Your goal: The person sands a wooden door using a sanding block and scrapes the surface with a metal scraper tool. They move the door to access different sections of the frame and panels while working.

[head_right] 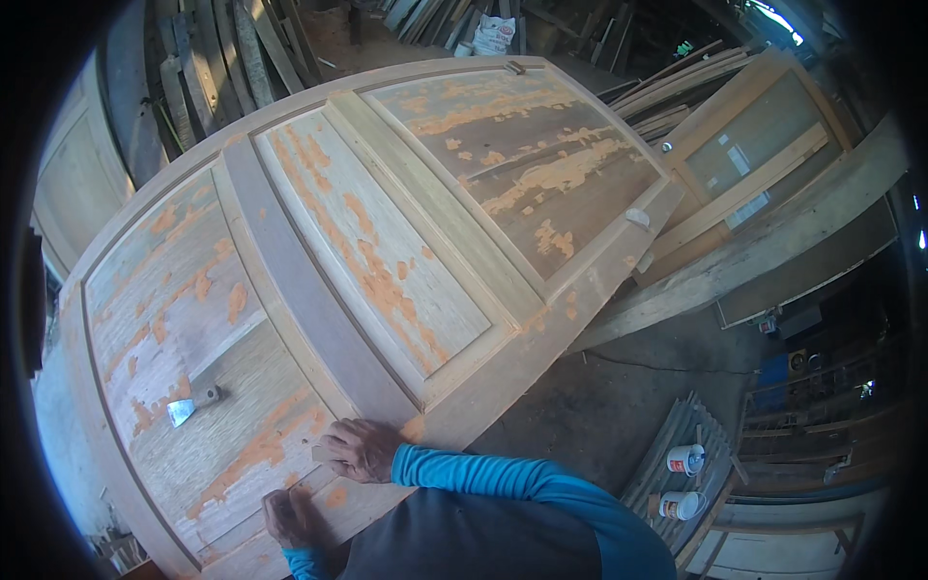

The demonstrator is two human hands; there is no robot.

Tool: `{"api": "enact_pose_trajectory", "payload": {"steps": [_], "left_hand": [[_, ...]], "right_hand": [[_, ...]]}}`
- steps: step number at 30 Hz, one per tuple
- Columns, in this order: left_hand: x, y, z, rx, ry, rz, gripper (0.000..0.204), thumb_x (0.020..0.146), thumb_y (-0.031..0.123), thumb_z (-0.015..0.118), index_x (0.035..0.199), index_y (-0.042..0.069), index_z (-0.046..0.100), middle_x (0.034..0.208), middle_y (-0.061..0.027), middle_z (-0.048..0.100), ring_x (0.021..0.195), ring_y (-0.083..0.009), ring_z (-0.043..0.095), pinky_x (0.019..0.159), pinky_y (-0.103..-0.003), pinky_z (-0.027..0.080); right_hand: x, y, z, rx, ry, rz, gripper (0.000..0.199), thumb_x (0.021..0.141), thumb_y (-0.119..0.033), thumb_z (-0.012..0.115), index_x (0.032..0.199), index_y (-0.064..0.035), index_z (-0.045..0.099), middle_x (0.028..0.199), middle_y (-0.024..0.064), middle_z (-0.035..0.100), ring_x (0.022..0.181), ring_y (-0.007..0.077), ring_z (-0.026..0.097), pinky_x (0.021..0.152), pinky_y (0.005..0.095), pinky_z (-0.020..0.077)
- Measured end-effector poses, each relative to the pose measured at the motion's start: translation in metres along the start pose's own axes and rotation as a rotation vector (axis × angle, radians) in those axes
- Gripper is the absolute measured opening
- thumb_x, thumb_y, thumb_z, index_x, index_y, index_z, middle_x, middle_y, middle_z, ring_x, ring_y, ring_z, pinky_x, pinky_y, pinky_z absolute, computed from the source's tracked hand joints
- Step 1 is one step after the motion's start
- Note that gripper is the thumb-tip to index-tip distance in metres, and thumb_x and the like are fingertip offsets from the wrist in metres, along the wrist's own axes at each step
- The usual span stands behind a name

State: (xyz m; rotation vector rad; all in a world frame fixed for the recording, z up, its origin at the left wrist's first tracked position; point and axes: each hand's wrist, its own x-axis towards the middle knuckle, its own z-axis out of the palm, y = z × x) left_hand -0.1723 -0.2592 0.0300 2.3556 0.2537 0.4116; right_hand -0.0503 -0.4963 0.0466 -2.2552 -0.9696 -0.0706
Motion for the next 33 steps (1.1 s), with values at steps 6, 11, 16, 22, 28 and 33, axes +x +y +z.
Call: {"api": "enact_pose_trajectory", "payload": {"steps": [6, 11, 16, 22, 28, 33], "left_hand": [[0.001, -0.004, -0.002, -0.058, -0.004, -0.011, 0.016, 0.093, 0.009, 0.072, 0.087, 0.003, 0.058, 0.087, -0.0151, 0.061, 0.077, -0.0335, 0.061, 0.070, -0.043, 0.049], [0.001, -0.001, 0.000, -0.021, -0.019, -0.018, 0.016, 0.093, 0.011, 0.072, 0.089, 0.003, 0.059, 0.087, -0.0146, 0.061, 0.077, -0.0318, 0.062, 0.068, -0.042, 0.050], [0.005, 0.007, 0.005, -0.045, 0.003, 0.015, 0.016, 0.095, 0.012, 0.072, 0.088, 0.003, 0.060, 0.084, -0.0130, 0.060, 0.071, -0.0286, 0.061, 0.063, -0.040, 0.049], [0.003, -0.009, -0.020, -0.080, 0.091, -0.061, 0.006, 0.095, 0.004, 0.071, 0.099, 0.001, 0.067, 0.093, -0.0156, 0.068, 0.080, -0.0279, 0.069, 0.071, -0.035, 0.055], [0.010, -0.099, -0.090, 0.218, 0.545, -0.101, 0.013, 0.090, 0.007, 0.077, 0.102, 0.005, 0.071, 0.098, -0.0101, 0.072, 0.091, -0.0251, 0.070, 0.080, -0.035, 0.056], [-0.020, -0.206, -0.148, 0.618, 0.664, -0.349, 0.023, 0.091, 0.029, 0.077, 0.102, 0.009, 0.075, 0.101, -0.0102, 0.073, 0.097, -0.0273, 0.068, 0.088, -0.041, 0.055]], "right_hand": [[-0.001, 0.000, 0.002, -0.008, 0.007, 0.002, 0.035, 0.092, -0.027, 0.073, 0.116, -0.0041, 0.064, 0.113, 0.0123, 0.062, 0.101, 0.0299, 0.066, 0.087, 0.0418, 0.0554], [-0.002, 0.000, -0.004, -0.022, 0.036, -0.006, 0.036, 0.091, -0.026, 0.073, 0.117, -0.0036, 0.064, 0.111, 0.0127, 0.062, 0.100, 0.0301, 0.066, 0.087, 0.0422, 0.0556], [-0.002, 0.003, -0.010, -0.008, 0.024, 0.020, 0.035, 0.090, -0.024, 0.074, 0.117, -0.0043, 0.066, 0.111, 0.0113, 0.064, 0.101, 0.0302, 0.066, 0.086, 0.0433, 0.0550], [0.018, 0.005, -0.016, 0.146, 0.087, 0.051, 0.031, 0.090, -0.017, 0.074, 0.114, 0.0012, 0.068, 0.106, 0.0183, 0.066, 0.095, 0.0393, 0.065, 0.083, 0.0465, 0.0553], [0.035, 0.018, -0.036, 0.136, -0.087, -0.103, 0.035, 0.081, -0.009, 0.077, 0.113, -0.0010, 0.065, 0.102, 0.0161, 0.064, 0.092, 0.0359, 0.065, 0.079, 0.0446, 0.0542], [0.043, 0.015, -0.031, 0.097, -0.411, -0.424, 0.039, 0.078, -0.011, 0.078, 0.114, -0.0028, 0.065, 0.099, 0.0127, 0.062, 0.088, 0.0312, 0.064, 0.072, 0.0416, 0.0541]]}}
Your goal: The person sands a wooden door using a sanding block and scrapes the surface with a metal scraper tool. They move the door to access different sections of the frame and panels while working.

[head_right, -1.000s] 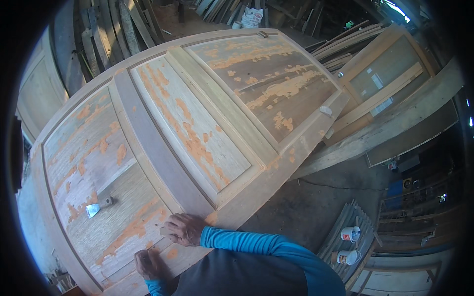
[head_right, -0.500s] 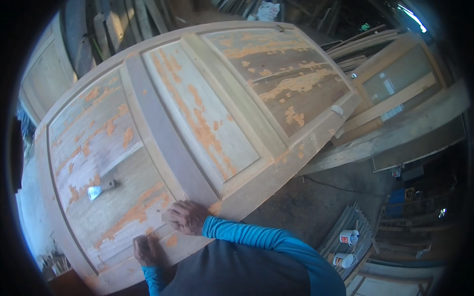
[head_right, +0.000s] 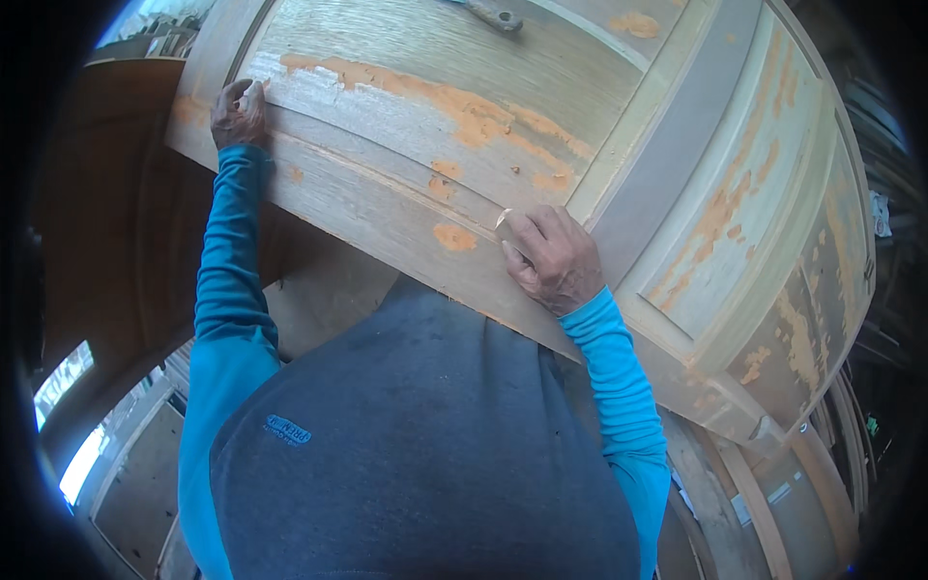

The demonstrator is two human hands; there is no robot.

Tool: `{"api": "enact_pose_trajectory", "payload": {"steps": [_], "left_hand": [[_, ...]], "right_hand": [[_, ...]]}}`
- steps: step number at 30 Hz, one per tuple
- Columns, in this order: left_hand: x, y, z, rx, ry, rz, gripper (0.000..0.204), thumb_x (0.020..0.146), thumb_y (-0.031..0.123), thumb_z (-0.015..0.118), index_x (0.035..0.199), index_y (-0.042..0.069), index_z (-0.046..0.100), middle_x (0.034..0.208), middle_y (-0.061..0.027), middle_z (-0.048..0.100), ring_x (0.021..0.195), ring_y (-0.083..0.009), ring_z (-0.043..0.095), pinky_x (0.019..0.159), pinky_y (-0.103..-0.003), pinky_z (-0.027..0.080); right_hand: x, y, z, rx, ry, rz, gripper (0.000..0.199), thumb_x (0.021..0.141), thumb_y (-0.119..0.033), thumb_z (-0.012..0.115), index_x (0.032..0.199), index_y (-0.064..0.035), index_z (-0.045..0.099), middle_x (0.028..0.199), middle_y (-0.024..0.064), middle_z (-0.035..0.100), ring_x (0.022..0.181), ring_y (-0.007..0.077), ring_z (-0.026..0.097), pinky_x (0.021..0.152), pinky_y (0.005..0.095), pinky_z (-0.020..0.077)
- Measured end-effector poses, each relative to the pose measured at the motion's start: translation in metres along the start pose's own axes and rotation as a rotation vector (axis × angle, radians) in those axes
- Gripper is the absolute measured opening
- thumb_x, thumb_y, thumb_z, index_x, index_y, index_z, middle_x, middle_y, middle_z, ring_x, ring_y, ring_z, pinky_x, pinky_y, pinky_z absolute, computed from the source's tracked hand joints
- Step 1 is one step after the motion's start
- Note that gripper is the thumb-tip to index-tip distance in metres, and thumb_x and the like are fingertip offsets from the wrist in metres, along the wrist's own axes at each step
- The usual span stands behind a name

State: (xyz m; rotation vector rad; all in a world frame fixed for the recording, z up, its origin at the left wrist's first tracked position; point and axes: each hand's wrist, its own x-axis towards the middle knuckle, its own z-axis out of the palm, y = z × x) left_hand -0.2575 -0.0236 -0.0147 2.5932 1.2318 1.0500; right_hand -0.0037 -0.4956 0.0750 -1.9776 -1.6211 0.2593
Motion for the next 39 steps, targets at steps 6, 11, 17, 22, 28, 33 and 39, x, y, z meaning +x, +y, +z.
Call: {"api": "enact_pose_trajectory", "payload": {"steps": [6, 11, 17, 22, 28, 33, 39], "left_hand": [[-0.002, -0.021, 0.022, 0.067, -0.030, -0.138, 0.028, 0.091, 0.037, 0.077, 0.103, 0.011, 0.077, 0.102, -0.0111, 0.073, 0.096, -0.0266, 0.070, 0.090, -0.039, 0.056], [0.004, -0.016, 0.022, 0.118, -0.029, -0.159, 0.027, 0.092, 0.036, 0.076, 0.103, 0.012, 0.077, 0.103, -0.0130, 0.072, 0.096, -0.0269, 0.071, 0.090, -0.038, 0.057], [0.007, 0.034, -0.001, 0.008, -0.059, -0.356, 0.017, 0.094, 0.022, 0.069, 0.099, 0.006, 0.066, 0.103, -0.0150, 0.061, 0.092, -0.0277, 0.067, 0.085, -0.039, 0.057], [0.011, 0.035, 0.003, 0.073, -0.044, -0.290, 0.017, 0.093, 0.021, 0.070, 0.098, 0.006, 0.066, 0.101, -0.0142, 0.062, 0.091, -0.0280, 0.065, 0.084, -0.038, 0.055], [0.004, 0.028, -0.005, -0.025, -0.051, -0.333, 0.015, 0.092, 0.017, 0.070, 0.100, 0.005, 0.066, 0.103, -0.0145, 0.063, 0.095, -0.0291, 0.066, 0.087, -0.039, 0.055], [0.002, -0.013, 0.013, 0.021, 0.007, -0.198, 0.027, 0.093, 0.036, 0.076, 0.103, 0.011, 0.077, 0.105, -0.0138, 0.071, 0.096, -0.0273, 0.071, 0.090, -0.037, 0.057], [-0.011, -0.013, 0.019, -0.407, -0.099, -0.374, 0.033, 0.103, 0.023, 0.069, 0.126, 0.001, 0.063, 0.107, -0.0118, 0.068, 0.091, -0.0187, 0.065, 0.082, -0.030, 0.056]], "right_hand": [[0.001, 0.009, 0.000, -0.034, -0.104, -0.114, 0.038, 0.080, -0.011, 0.077, 0.115, -0.0040, 0.065, 0.101, 0.0116, 0.062, 0.086, 0.0297, 0.063, 0.071, 0.0395, 0.0545], [0.044, 0.000, 0.044, 0.022, -0.025, -0.159, 0.035, 0.081, -0.013, 0.078, 0.113, -0.0043, 0.065, 0.107, 0.0121, 0.061, 0.089, 0.0295, 0.063, 0.072, 0.0399, 0.0540], [0.056, -0.009, 0.045, 0.042, -0.060, -0.109, 0.032, 0.083, -0.014, 0.079, 0.110, -0.0037, 0.065, 0.104, 0.0120, 0.060, 0.090, 0.0290, 0.063, 0.073, 0.0409, 0.0533], [0.061, -0.009, 0.058, 0.014, -0.031, -0.142, 0.026, 0.086, -0.017, 0.077, 0.105, -0.0051, 0.063, 0.097, 0.0110, 0.057, 0.088, 0.0277, 0.061, 0.072, 0.0407, 0.0519], [0.090, -0.024, 0.070, 0.046, -0.090, -0.140, 0.022, 0.091, -0.020, 0.073, 0.104, -0.0067, 0.061, 0.094, 0.0099, 0.056, 0.085, 0.0263, 0.059, 0.072, 0.0401, 0.0521], [0.043, -0.002, 0.048, 0.048, -0.064, -0.144, 0.029, 0.089, -0.021, 0.076, 0.109, -0.0048, 0.063, 0.097, 0.0113, 0.060, 0.085, 0.0274, 0.061, 0.072, 0.0410, 0.0517], [0.150, -0.042, 0.131, 0.027, 0.181, -0.233, 0.015, 0.079, -0.019, 0.065, 0.087, -0.0080, 0.060, 0.088, 0.0087, 0.058, 0.085, 0.0246, 0.061, 0.069, 0.0378, 0.0503]]}}
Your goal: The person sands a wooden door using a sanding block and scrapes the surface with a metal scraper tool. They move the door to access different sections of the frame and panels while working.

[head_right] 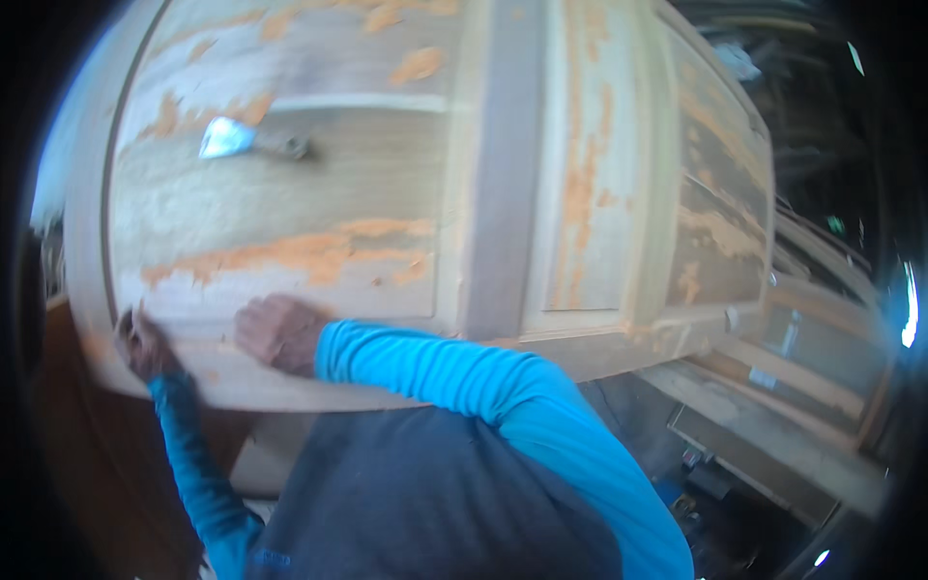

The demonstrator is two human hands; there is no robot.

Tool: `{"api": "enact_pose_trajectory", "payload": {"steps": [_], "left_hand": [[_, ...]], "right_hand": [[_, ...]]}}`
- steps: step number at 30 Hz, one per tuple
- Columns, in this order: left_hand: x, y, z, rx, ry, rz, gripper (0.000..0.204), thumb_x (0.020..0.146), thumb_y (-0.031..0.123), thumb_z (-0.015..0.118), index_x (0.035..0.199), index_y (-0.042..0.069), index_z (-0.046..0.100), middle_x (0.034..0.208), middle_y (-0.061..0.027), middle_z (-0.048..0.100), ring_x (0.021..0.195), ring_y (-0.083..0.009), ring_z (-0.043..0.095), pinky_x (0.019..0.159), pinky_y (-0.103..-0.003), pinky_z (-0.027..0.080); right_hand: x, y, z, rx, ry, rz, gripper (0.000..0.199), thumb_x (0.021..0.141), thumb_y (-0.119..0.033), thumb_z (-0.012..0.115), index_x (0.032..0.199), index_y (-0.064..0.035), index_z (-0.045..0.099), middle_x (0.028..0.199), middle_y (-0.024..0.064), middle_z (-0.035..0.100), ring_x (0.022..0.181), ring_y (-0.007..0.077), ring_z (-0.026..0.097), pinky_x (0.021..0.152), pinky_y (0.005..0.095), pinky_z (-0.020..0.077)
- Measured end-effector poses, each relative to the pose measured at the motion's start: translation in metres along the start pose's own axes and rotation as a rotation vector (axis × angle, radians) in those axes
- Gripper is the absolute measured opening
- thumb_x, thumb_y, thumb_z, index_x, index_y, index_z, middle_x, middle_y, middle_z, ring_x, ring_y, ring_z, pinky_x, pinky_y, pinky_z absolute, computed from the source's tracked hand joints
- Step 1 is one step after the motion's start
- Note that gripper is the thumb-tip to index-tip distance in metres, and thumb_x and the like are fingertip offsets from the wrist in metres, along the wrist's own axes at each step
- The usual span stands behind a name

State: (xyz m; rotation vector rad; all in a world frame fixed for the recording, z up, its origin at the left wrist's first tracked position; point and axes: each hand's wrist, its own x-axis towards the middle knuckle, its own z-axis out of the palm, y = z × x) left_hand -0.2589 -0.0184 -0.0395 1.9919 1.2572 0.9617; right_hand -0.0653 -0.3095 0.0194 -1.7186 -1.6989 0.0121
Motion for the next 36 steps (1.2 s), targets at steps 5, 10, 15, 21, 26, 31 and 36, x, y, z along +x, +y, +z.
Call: {"api": "enact_pose_trajectory", "payload": {"steps": [5, 10, 15, 21, 26, 31, 36], "left_hand": [[-0.028, 0.045, -0.006, 0.165, -0.264, 0.094, 0.029, 0.106, 0.022, 0.063, 0.126, 0.001, 0.066, 0.116, -0.0134, 0.065, 0.104, -0.0237, 0.061, 0.090, -0.038, 0.053], [-0.029, 0.065, -0.007, 0.202, -0.545, 0.473, 0.023, 0.100, 0.005, 0.061, 0.120, -0.005, 0.066, 0.114, -0.0185, 0.064, 0.112, -0.0372, 0.060, 0.107, -0.049, 0.046], [-0.014, 0.099, -0.008, 0.088, -0.656, 0.396, 0.018, 0.095, 0.008, 0.071, 0.110, 0.000, 0.069, 0.106, -0.0195, 0.062, 0.096, -0.0354, 0.059, 0.081, -0.047, 0.050], [-0.004, 0.095, -0.004, -0.038, -0.652, 0.419, 0.016, 0.091, 0.014, 0.078, 0.098, 0.001, 0.075, 0.094, -0.0165, 0.061, 0.082, -0.0297, 0.059, 0.067, -0.041, 0.051], [0.005, 0.092, -0.007, -0.054, -0.769, 0.403, 0.022, 0.090, 0.017, 0.079, 0.102, -0.002, 0.076, 0.092, -0.0156, 0.061, 0.085, -0.0292, 0.058, 0.071, -0.042, 0.050], [0.000, 0.086, -0.009, -0.055, -0.758, 0.364, 0.024, 0.091, 0.018, 0.079, 0.103, -0.003, 0.075, 0.090, -0.0158, 0.060, 0.085, -0.0282, 0.058, 0.070, -0.040, 0.049], [-0.007, 0.076, -0.002, -0.080, -0.644, 0.475, 0.023, 0.093, 0.018, 0.076, 0.100, -0.004, 0.075, 0.092, -0.0158, 0.060, 0.079, -0.0261, 0.060, 0.064, -0.035, 0.050]], "right_hand": [[0.003, 0.003, -0.006, 0.081, -0.035, 0.059, 0.019, 0.077, -0.021, 0.069, 0.086, -0.0073, 0.059, 0.089, 0.0082, 0.056, 0.085, 0.0238, 0.058, 0.068, 0.0375, 0.0486], [-0.007, -0.005, -0.005, 0.092, -0.083, 0.152, 0.037, 0.074, -0.023, 0.076, 0.103, -0.0046, 0.064, 0.101, 0.0094, 0.060, 0.092, 0.0241, 0.062, 0.076, 0.0378, 0.0524], [0.003, -0.007, -0.004, 0.121, -0.026, 0.237, 0.029, 0.074, -0.021, 0.074, 0.096, -0.0080, 0.061, 0.094, 0.0078, 0.057, 0.087, 0.0254, 0.059, 0.074, 0.0395, 0.0518], [0.010, -0.007, -0.009, 0.149, -0.088, 0.333, 0.031, 0.085, -0.022, 0.073, 0.110, -0.0051, 0.065, 0.104, 0.0088, 0.062, 0.088, 0.0247, 0.064, 0.077, 0.0386, 0.0554], [0.015, -0.006, -0.014, 0.208, -0.136, 0.376, 0.033, 0.092, -0.030, 0.073, 0.113, -0.0047, 0.066, 0.105, 0.0089, 0.062, 0.088, 0.0229, 0.065, 0.076, 0.0368, 0.0565], [0.014, -0.003, -0.015, 0.171, -0.149, 0.340, 0.038, 0.095, -0.035, 0.074, 0.115, -0.0036, 0.067, 0.106, 0.0089, 0.064, 0.086, 0.0211, 0.066, 0.074, 0.0346, 0.0579], [0.012, -0.007, -0.013, 0.168, -0.113, 0.355, 0.037, 0.092, -0.036, 0.073, 0.110, -0.0051, 0.065, 0.102, 0.0086, 0.061, 0.089, 0.0243, 0.063, 0.077, 0.0375, 0.0554]]}}
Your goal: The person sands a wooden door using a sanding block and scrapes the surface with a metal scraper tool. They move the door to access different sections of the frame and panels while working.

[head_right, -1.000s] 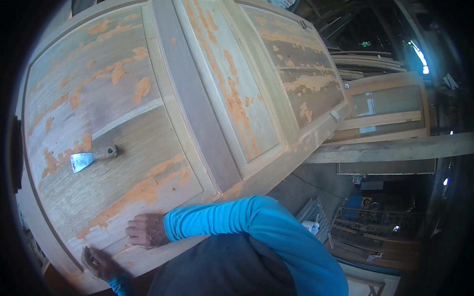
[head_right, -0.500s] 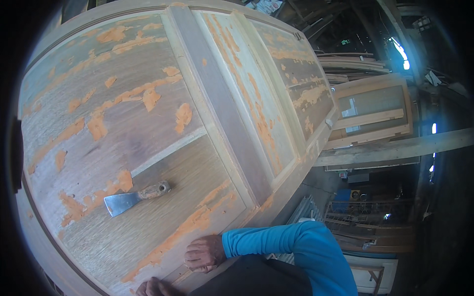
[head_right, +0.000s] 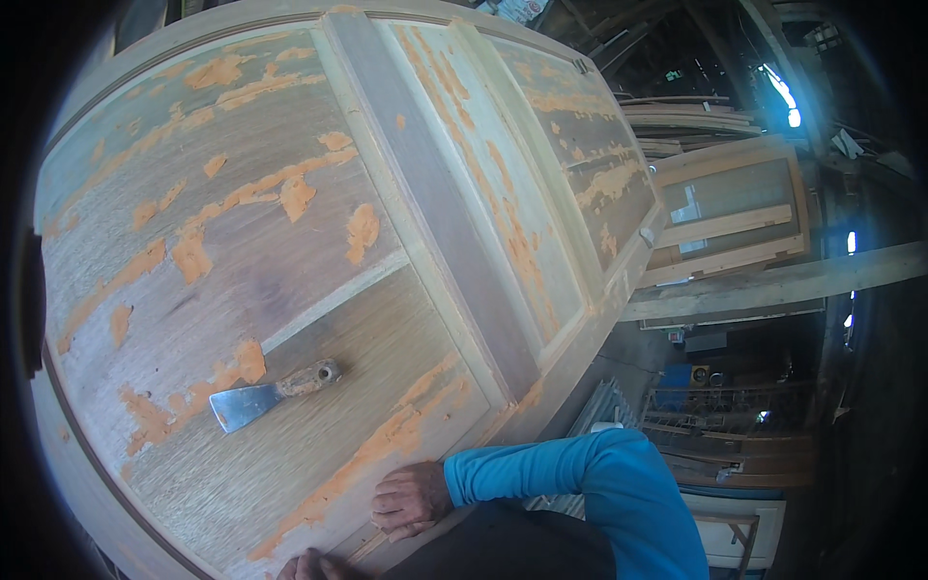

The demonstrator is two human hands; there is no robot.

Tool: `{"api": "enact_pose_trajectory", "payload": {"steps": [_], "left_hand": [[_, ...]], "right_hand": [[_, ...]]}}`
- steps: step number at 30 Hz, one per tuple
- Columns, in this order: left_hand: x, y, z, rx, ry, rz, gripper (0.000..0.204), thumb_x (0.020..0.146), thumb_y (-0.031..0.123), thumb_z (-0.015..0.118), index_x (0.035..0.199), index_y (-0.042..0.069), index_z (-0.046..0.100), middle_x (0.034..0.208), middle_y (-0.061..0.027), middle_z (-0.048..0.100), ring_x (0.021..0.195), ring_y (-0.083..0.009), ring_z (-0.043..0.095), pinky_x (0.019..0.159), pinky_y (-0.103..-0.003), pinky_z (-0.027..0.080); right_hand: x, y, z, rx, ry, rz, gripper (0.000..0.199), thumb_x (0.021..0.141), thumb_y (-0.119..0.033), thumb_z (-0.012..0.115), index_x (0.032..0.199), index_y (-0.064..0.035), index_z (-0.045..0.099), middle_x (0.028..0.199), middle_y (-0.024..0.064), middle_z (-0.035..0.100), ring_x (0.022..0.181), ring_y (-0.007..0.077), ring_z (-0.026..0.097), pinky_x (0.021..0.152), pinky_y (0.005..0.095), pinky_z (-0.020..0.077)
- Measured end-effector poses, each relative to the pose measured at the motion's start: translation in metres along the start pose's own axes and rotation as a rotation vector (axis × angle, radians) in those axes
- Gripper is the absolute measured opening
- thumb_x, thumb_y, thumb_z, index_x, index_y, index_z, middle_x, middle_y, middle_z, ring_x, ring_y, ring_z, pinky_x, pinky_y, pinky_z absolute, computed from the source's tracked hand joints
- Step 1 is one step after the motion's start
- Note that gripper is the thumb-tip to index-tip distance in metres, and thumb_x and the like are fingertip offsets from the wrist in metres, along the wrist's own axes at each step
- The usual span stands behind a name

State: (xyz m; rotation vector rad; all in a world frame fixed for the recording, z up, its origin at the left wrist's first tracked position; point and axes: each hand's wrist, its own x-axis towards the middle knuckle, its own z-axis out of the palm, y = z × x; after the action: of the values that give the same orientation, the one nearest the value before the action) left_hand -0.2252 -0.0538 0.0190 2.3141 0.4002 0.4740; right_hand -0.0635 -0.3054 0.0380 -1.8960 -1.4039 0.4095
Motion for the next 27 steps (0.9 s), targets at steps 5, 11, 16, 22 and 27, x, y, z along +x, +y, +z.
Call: {"api": "enact_pose_trajectory", "payload": {"steps": [5, 11, 16, 22, 27], "left_hand": [[0.017, 0.015, -0.009, -0.060, -0.090, 0.024, 0.027, 0.093, 0.022, 0.073, 0.101, -0.004, 0.073, 0.092, -0.0158, 0.061, 0.077, -0.0260, 0.062, 0.059, -0.032, 0.051], [0.012, 0.020, -0.015, 0.103, -0.161, 0.088, 0.026, 0.097, 0.021, 0.071, 0.109, -0.002, 0.070, 0.105, -0.0170, 0.065, 0.092, -0.0277, 0.067, 0.089, -0.037, 0.057], [-0.024, -0.011, -0.002, -0.482, -0.044, -0.282, 0.042, 0.103, 0.022, 0.064, 0.136, -0.003, 0.054, 0.120, -0.0178, 0.065, 0.098, -0.0265, 0.069, 0.088, -0.039, 0.058], [-0.005, -0.141, -0.053, 0.290, 0.457, -0.288, 0.043, 0.100, 0.030, 0.065, 0.131, 0.000, 0.065, 0.135, -0.0198, 0.063, 0.126, -0.0377, 0.057, 0.115, -0.049, 0.041], [-0.039, -0.237, -0.127, 0.930, 0.391, -0.666, 0.065, 0.102, 0.054, 0.054, 0.145, 0.006, 0.058, 0.148, -0.0184, 0.057, 0.138, -0.0352, 0.052, 0.118, -0.047, 0.039]], "right_hand": [[-0.003, 0.000, 0.004, -0.026, 0.049, -0.042, 0.035, 0.086, -0.037, 0.076, 0.101, -0.0076, 0.063, 0.097, 0.0083, 0.057, 0.090, 0.0268, 0.061, 0.077, 0.0408, 0.0526], [-0.011, 0.006, 0.008, -0.039, 0.024, -0.135, 0.034, 0.090, -0.037, 0.072, 0.104, -0.0087, 0.062, 0.095, 0.0085, 0.053, 0.090, 0.0273, 0.059, 0.075, 0.0419, 0.0513], [-0.013, 0.009, 0.013, -0.061, 0.035, -0.205, 0.032, 0.093, -0.035, 0.068, 0.108, -0.0070, 0.063, 0.096, 0.0102, 0.053, 0.090, 0.0281, 0.058, 0.076, 0.0430, 0.0505], [-0.030, 0.013, -0.008, -0.131, 0.036, -0.237, 0.021, 0.093, -0.028, 0.066, 0.094, -0.0089, 0.059, 0.096, 0.0092, 0.054, 0.094, 0.0266, 0.058, 0.078, 0.0413, 0.0492], [-0.119, 0.048, -0.101, -0.244, -0.039, -0.191, 0.022, 0.091, -0.030, 0.068, 0.093, -0.0098, 0.058, 0.094, 0.0085, 0.054, 0.093, 0.0261, 0.059, 0.076, 0.0416, 0.0506]]}}
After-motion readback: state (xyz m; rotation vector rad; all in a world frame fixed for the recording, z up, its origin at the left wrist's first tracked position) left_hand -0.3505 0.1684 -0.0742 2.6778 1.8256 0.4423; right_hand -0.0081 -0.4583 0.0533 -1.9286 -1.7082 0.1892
